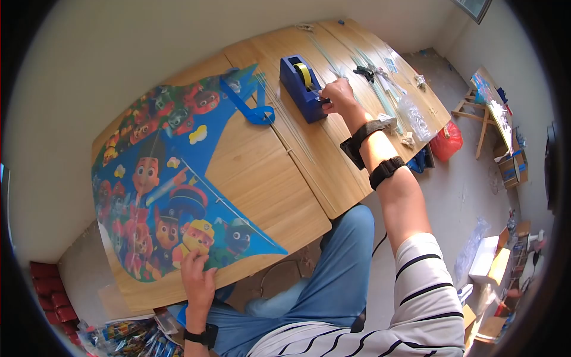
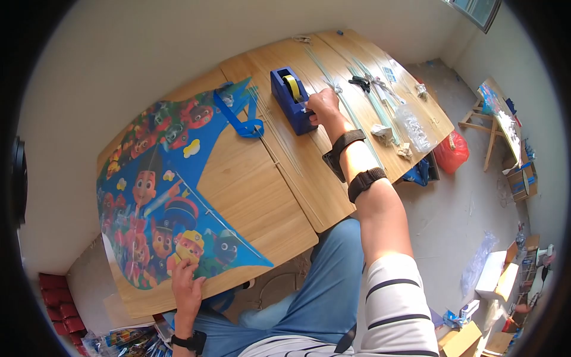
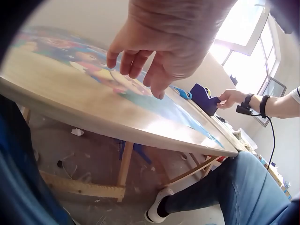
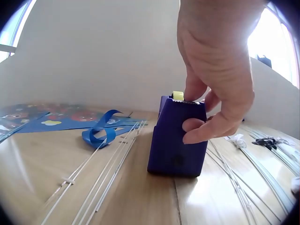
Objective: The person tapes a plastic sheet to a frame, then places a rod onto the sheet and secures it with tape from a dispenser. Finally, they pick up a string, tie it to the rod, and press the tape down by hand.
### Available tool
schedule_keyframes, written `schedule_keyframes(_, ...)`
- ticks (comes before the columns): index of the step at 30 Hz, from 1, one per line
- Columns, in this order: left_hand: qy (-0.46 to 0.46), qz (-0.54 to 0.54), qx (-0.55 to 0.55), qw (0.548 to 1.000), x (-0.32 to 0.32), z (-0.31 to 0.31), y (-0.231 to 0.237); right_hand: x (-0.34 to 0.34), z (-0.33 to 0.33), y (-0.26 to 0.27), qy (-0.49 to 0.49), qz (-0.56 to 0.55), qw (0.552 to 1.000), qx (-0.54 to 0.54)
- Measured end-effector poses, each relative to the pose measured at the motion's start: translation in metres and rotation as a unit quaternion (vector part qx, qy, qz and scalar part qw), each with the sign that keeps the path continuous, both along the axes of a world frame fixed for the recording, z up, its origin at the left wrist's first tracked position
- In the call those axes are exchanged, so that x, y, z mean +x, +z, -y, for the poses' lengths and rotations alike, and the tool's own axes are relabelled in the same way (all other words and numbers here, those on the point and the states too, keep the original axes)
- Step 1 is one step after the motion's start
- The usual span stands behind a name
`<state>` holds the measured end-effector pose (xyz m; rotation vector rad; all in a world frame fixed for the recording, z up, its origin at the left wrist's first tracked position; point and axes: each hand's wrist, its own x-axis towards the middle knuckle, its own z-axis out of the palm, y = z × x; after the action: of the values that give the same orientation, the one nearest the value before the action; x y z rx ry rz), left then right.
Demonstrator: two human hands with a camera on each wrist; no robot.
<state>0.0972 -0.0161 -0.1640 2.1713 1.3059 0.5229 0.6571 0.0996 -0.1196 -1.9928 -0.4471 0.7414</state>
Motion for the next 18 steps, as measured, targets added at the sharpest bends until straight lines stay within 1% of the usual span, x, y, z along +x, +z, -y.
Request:
schedule_keyframes(1,0.005,0.009,-0.013,1.000,0.002,0.001,0.002,-0.001,0.000,0.001,-0.005,-0.005,1.000,0.001)
schedule_keyframes(3,-0.017,-0.002,0.011,1.000,0.006,0.002,0.003,0.000,0.000,0.001,-0.013,-0.014,1.000,0.005)
schedule_keyframes(6,-0.027,-0.007,0.031,0.999,0.008,0.003,0.002,-0.001,0.007,-0.003,-0.008,-0.054,0.996,0.069)
schedule_keyframes(9,-0.025,-0.007,0.031,0.999,0.009,0.007,0.002,-0.009,0.030,-0.006,0.021,-0.083,0.979,0.182)
schedule_keyframes(18,-0.029,-0.020,0.020,0.999,0.014,0.010,0.005,-0.001,0.043,-0.028,0.039,-0.087,0.975,0.202)
